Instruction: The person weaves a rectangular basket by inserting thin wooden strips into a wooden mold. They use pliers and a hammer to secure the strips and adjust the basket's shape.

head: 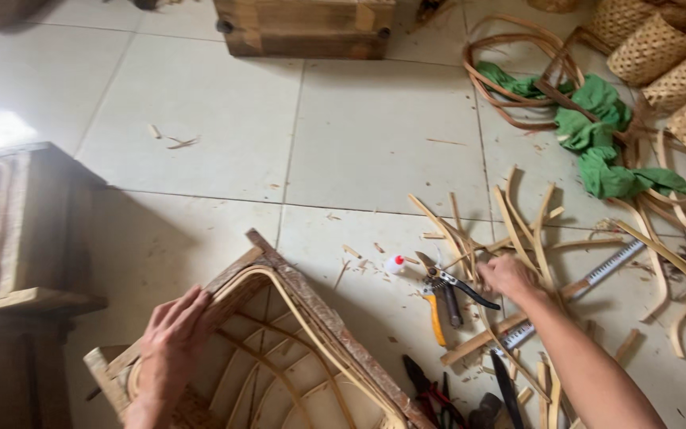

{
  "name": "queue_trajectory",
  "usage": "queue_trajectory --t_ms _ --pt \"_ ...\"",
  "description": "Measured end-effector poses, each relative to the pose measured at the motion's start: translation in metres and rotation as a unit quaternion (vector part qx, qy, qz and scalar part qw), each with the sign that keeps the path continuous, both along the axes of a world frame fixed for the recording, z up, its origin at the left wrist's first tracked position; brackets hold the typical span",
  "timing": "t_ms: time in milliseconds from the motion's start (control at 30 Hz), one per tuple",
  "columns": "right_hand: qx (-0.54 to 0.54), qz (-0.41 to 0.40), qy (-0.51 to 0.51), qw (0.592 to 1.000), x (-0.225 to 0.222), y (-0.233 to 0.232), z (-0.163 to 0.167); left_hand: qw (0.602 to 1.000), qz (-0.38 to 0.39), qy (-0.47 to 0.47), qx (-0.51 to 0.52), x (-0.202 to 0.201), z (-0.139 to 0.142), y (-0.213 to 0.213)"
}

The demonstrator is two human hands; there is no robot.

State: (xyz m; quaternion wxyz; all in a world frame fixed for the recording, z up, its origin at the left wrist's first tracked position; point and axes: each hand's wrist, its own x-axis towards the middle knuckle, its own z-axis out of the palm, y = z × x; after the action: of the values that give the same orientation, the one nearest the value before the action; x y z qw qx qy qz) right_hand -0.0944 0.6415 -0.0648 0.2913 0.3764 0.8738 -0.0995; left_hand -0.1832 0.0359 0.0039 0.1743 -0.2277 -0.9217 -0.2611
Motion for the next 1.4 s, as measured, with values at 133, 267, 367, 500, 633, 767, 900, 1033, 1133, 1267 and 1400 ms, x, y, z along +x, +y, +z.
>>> queue_trajectory --t_ms 133,267,367,500,633,767,900,1033,1133,1267,1400 --pt "0.18 0.083 0.262 0.944 -0.003 0.042 0.005 1.0 0.022 -0.02 -0.006 0.001 0.003 0.004" --pt "0.146 0.037 0.193 0.97 -0.007 0.05 -0.003 0.997 0.046 -0.056 -0.029 0.002 0.0 0.003" --pt "-0.014 -0.01 0.055 0.998 -0.002 0.035 -0.013 0.995 0.065 -0.07 -0.034 0.003 -0.004 0.0" --pt "-0.093 0.057 0.084 0.99 0.012 0.039 -0.013 0.994 0.067 -0.086 -0.029 0.004 -0.008 0.0" --pt "0.307 0.1 0.37 0.871 0.024 0.07 -0.003 0.995 0.057 -0.076 -0.028 0.004 -0.003 0.002" --pt "0.121 -0.093 0.113 0.982 0.032 0.078 0.003 0.996 0.06 -0.065 -0.027 0.002 0.002 0.004" --pt "0.08 -0.023 0.17 0.982 0.046 0.068 0.01 0.997 0.044 -0.061 -0.016 0.002 0.002 0.002" --pt "-0.007 0.01 -0.019 1.0 0.07 0.052 0.026 0.998 0.035 -0.055 -0.02 0.003 -0.002 -0.001" --pt "0.021 0.109 -0.023 0.994 0.076 0.036 0.032 0.998 0.033 -0.052 -0.014 0.003 -0.005 -0.002" --pt "0.02 0.095 0.171 0.98 0.039 0.009 0.021 0.999 0.023 -0.042 -0.005 0.002 -0.002 0.0" --pt "-0.012 0.081 0.341 0.936 -0.015 -0.023 0.006 0.999 0.024 -0.035 0.008 0.0 0.004 0.004"
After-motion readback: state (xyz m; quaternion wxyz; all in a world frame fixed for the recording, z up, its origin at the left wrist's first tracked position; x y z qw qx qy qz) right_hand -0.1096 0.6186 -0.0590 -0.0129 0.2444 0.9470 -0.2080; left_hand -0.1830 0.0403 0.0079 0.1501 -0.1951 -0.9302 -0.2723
